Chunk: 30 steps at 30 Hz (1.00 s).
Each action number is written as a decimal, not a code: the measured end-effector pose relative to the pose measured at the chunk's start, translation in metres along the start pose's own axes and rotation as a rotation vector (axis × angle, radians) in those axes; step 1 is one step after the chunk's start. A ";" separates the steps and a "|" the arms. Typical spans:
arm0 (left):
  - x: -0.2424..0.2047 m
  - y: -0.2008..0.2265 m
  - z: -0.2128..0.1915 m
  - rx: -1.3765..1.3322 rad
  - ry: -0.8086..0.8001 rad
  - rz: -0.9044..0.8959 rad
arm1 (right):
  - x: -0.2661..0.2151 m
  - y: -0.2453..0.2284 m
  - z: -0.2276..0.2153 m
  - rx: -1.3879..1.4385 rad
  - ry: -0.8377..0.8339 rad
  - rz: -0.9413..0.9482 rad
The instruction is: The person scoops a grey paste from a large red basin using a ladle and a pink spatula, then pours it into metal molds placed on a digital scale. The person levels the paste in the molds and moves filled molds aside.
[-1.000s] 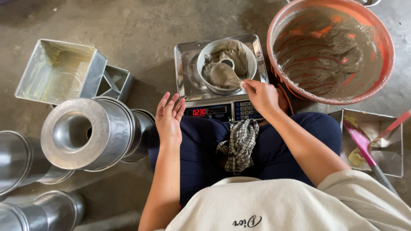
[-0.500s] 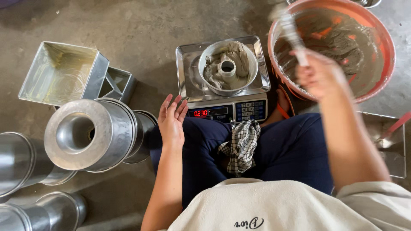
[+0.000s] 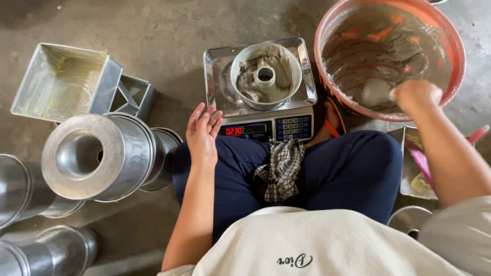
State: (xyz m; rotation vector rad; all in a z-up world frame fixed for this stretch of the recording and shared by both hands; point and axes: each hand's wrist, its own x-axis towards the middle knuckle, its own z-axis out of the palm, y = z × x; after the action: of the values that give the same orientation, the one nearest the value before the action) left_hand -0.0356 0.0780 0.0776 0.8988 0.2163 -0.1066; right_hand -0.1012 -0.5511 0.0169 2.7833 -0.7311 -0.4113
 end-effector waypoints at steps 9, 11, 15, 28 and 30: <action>0.009 -0.004 -0.007 0.066 -0.035 -0.036 | -0.031 -0.047 -0.084 0.065 -0.092 -0.067; 0.022 -0.012 -0.015 0.117 -0.045 -0.058 | -0.039 -0.065 -0.120 0.053 0.111 -0.077; 0.067 -0.047 -0.028 0.257 -0.084 -0.129 | -0.055 -0.137 -0.197 0.155 0.533 -0.484; 0.124 -0.116 0.019 0.314 -0.082 -0.123 | -0.056 -0.358 -0.267 0.053 0.291 -0.854; 0.116 -0.112 0.024 0.316 -0.101 -0.136 | -0.051 -0.371 -0.269 0.001 0.248 -0.872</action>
State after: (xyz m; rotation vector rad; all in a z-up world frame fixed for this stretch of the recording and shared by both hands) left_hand 0.0604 -0.0105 -0.0202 1.1891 0.1685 -0.3188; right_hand 0.1080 -0.1695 0.1703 2.9295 0.5693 -0.1852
